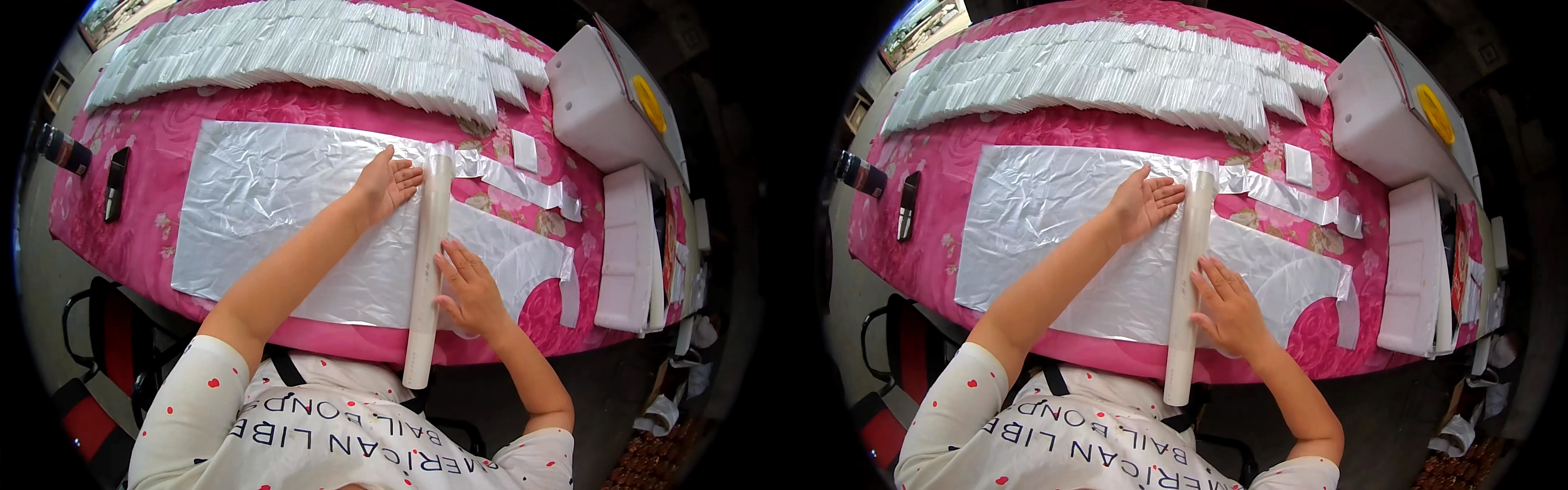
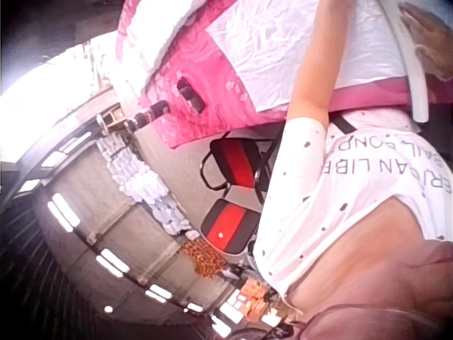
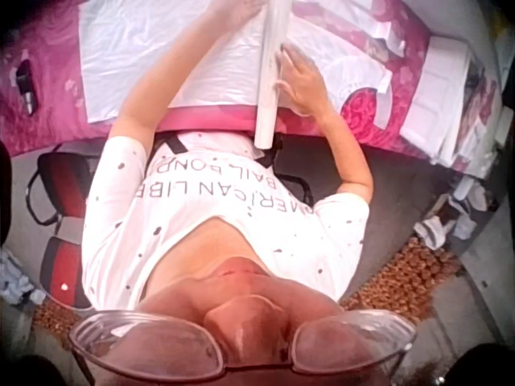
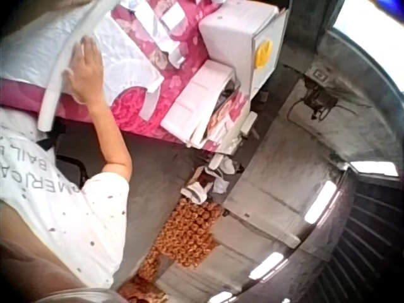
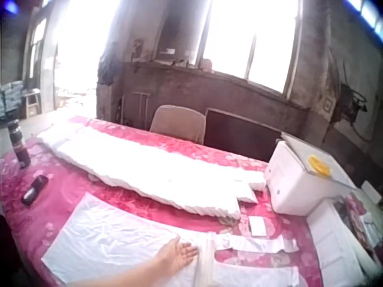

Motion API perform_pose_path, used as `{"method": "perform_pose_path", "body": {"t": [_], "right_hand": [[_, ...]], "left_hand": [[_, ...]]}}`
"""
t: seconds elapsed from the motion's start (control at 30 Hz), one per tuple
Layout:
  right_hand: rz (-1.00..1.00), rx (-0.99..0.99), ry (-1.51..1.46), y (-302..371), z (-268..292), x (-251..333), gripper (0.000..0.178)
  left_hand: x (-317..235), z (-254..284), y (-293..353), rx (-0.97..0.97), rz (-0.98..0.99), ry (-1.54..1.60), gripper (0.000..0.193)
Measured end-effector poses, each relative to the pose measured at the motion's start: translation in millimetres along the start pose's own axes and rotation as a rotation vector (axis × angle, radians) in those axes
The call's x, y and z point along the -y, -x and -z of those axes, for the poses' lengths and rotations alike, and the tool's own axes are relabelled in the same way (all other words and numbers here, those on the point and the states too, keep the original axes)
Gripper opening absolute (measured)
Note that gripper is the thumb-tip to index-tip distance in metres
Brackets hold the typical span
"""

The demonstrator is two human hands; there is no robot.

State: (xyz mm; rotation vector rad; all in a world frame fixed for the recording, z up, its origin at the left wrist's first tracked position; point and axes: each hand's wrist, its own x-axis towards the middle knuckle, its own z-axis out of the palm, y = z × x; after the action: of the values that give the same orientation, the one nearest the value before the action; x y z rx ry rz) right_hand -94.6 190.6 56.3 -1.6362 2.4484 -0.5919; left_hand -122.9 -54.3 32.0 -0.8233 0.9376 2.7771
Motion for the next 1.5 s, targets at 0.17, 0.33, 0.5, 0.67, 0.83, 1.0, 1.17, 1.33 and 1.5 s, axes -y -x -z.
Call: {"method": "perform_pose_path", "body": {"t": [0.17,0.33,0.5,0.67,0.83,1.0,1.17,1.33,1.5], "right_hand": [[0.086,0.121,0.103,-18,-3,4,0.064],[0.292,0.2,-0.017,-81,-48,72,0.062],[0.552,0.162,-0.428,-131,-45,123,0.054],[0.446,0.092,-0.202,-168,-44,88,0.047],[0.522,0.161,0.053,-221,-71,94,0.049],[0.598,0.151,-0.058,-279,-117,143,0.049],[0.324,-0.089,-0.097,-318,-162,207,0.049],[-0.039,-0.429,-0.328,-320,-187,225,0.062],[-0.365,-0.395,-1.13,-297,-177,227,0.061]], "left_hand": [[-17,14,25,-0.038,-0.227,-0.199,0.056],[-52,73,95,-0.012,-0.334,-0.309,0.052],[-63,148,177,-0.11,-0.36,-0.389,0.05],[-55,234,249,-0.3,-0.377,-0.424,0.049],[-36,253,295,-0.394,-0.375,-0.438,0.049],[-14,239,306,-0.53,-0.505,-0.802,0.033],[2,210,306,-0.671,-0.535,-1.441,0.07],[0,216,305,-0.813,-0.428,-1.382,0.076],[1,213,307,-0.398,-0.295,-0.388,0.066]]}}
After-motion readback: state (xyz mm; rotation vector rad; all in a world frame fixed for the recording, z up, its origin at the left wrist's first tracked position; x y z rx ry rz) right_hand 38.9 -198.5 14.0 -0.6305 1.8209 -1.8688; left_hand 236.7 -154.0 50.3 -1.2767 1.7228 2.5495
